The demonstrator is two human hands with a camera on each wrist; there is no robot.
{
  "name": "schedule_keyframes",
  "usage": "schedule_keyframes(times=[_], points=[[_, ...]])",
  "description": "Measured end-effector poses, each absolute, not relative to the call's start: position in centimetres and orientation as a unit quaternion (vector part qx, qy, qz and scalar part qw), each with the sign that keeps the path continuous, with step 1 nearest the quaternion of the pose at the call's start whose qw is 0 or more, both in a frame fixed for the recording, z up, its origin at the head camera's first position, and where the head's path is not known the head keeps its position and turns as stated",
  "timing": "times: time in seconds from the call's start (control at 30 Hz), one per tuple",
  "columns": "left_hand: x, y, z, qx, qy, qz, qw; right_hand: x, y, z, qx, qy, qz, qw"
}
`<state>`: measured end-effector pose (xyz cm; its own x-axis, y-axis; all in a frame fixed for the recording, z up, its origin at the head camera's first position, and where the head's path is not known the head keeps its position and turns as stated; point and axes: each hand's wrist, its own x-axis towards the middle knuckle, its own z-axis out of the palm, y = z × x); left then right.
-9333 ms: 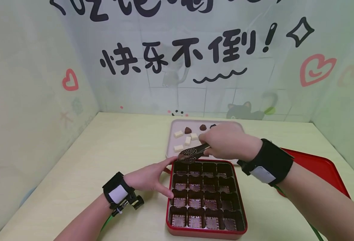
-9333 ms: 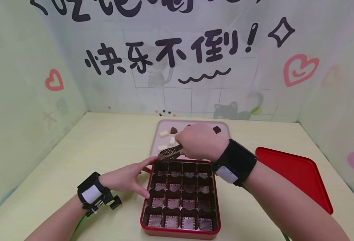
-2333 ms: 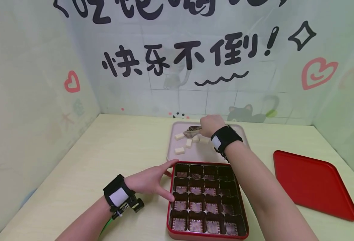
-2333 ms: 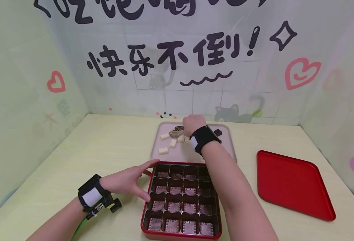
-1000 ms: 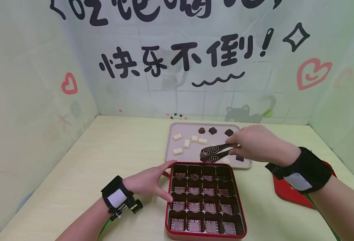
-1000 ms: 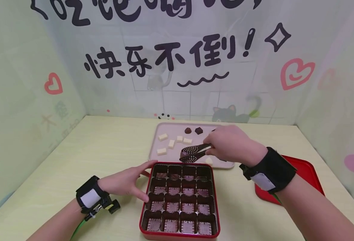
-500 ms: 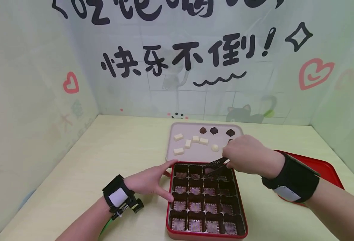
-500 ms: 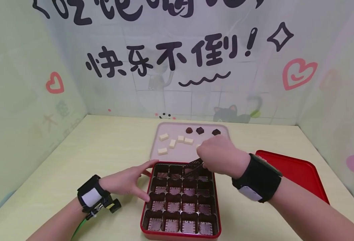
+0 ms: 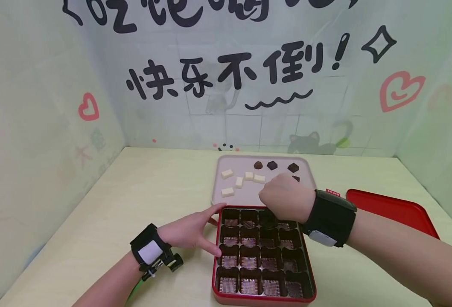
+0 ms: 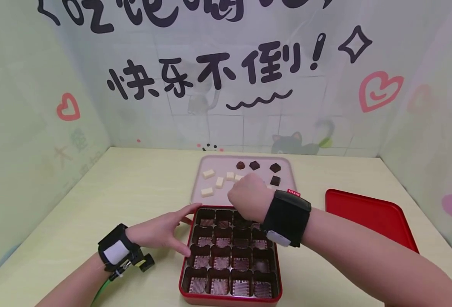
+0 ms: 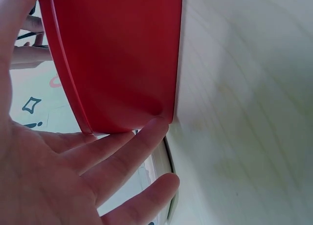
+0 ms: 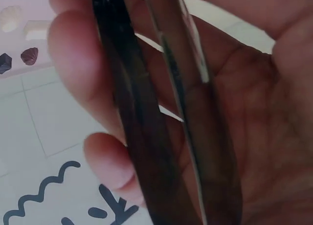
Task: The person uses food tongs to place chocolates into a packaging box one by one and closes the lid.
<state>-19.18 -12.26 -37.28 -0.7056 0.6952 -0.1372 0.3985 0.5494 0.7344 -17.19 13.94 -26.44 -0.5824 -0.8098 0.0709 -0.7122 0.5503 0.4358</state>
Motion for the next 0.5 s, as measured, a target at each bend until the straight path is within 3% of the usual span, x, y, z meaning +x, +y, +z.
schedule_keyframes(times=[0.5], points=[[-19.2,-12.4,-37.5,0.326,0.858,0.339,0.206,-17.4,13.3,-24.4,0.367,-0.912,-0.180,0.021]])
